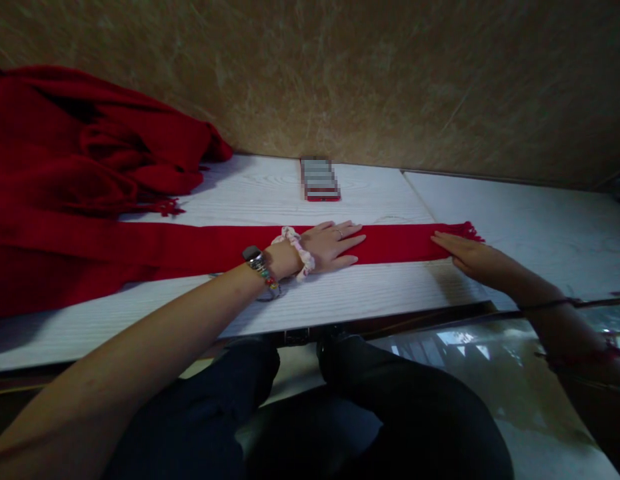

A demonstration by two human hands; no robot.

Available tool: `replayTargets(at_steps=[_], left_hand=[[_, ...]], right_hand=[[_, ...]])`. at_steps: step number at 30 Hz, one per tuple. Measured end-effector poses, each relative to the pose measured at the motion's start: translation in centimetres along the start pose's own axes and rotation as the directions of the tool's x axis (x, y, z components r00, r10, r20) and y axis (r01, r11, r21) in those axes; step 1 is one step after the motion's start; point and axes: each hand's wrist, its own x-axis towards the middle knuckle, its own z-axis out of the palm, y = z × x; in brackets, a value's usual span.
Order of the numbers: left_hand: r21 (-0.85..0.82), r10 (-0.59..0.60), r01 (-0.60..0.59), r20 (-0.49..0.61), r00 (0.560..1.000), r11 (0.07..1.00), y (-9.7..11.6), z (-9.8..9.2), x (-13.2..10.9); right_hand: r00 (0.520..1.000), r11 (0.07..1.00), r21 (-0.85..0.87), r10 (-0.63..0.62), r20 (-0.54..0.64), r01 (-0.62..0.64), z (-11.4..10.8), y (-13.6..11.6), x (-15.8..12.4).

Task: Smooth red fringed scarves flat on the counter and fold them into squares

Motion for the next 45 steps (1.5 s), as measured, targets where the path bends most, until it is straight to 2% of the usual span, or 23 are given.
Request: replayTargets(at_steps=[3,9,14,17,20,23,26,29,31,36,42,45], left_hand=[[0.002,-0.01,0.01,-0.002,1.0,1.0,0.1,0.0,0.2],[0.024,-0.001,0.001,-0.01,1.0,1.0,0.0,0.2,0.4],[0.04,-0.008,0.009,-0.023,1.0,0.999,0.2,0.2,0.1],[0.069,0.08,-0.08,0.002,0.997,0.994,0.2,-0.1,0.2],[0.094,0.183,-0.182,-0.004,0.983,0.979,0.3,-0.7,1.5],[0.119,0.219,-0.209,-0.077,0.973,0.971,0.8,-0.9,3.9],[0.104,0.241,-0.23,-0.118,0.963,0.968,1.5,-0.3,5.7],[0.05,0.216,-0.212,-0.129,0.968,0.976,1.7,0.8,6.2],[0.028,0.195,-0.193,-0.114,0.974,0.981,1.5,1.3,6.0],[0.062,0.234,-0.23,-0.064,0.97,0.971,1.0,1.0,5.7],[0.058,0.225,-0.228,0.053,0.973,0.972,1.1,-0.1,5.4],[0.04,0.213,-0.217,0.072,0.974,0.975,1.1,-0.2,5.3]], right_hand=[[1.0,1.0,0.006,0.024,0.001,-0.024,-0.3,-0.3,0.0],[0.995,0.998,0.055,0.012,0.097,-0.018,-2.3,-1.2,0.8],[1.0,0.999,-0.049,0.005,0.025,-0.004,-1.6,-1.6,1.3],[0.999,0.993,-0.115,0.02,-0.029,-0.023,-1.0,-1.4,0.9],[0.997,0.989,-0.144,0.024,-0.075,-0.035,-0.8,-1.2,0.5],[0.994,0.984,-0.172,0.024,-0.104,-0.041,-0.8,-1.1,0.5],[0.991,0.979,-0.198,0.014,-0.132,-0.04,-1.2,-1.1,0.5],[0.979,0.981,-0.188,0.005,-0.203,-0.044,-1.8,-1.0,-0.1],[0.978,0.987,-0.156,-0.006,-0.209,-0.028,-1.9,-0.9,-0.8],[0.992,0.991,-0.129,-0.049,-0.117,0.033,-0.7,-0.3,-2.6],[0.975,0.983,-0.171,-0.097,-0.2,0.063,0.5,1.1,-2.9],[0.969,0.978,-0.198,-0.115,-0.22,0.071,0.7,1.3,-2.9]])
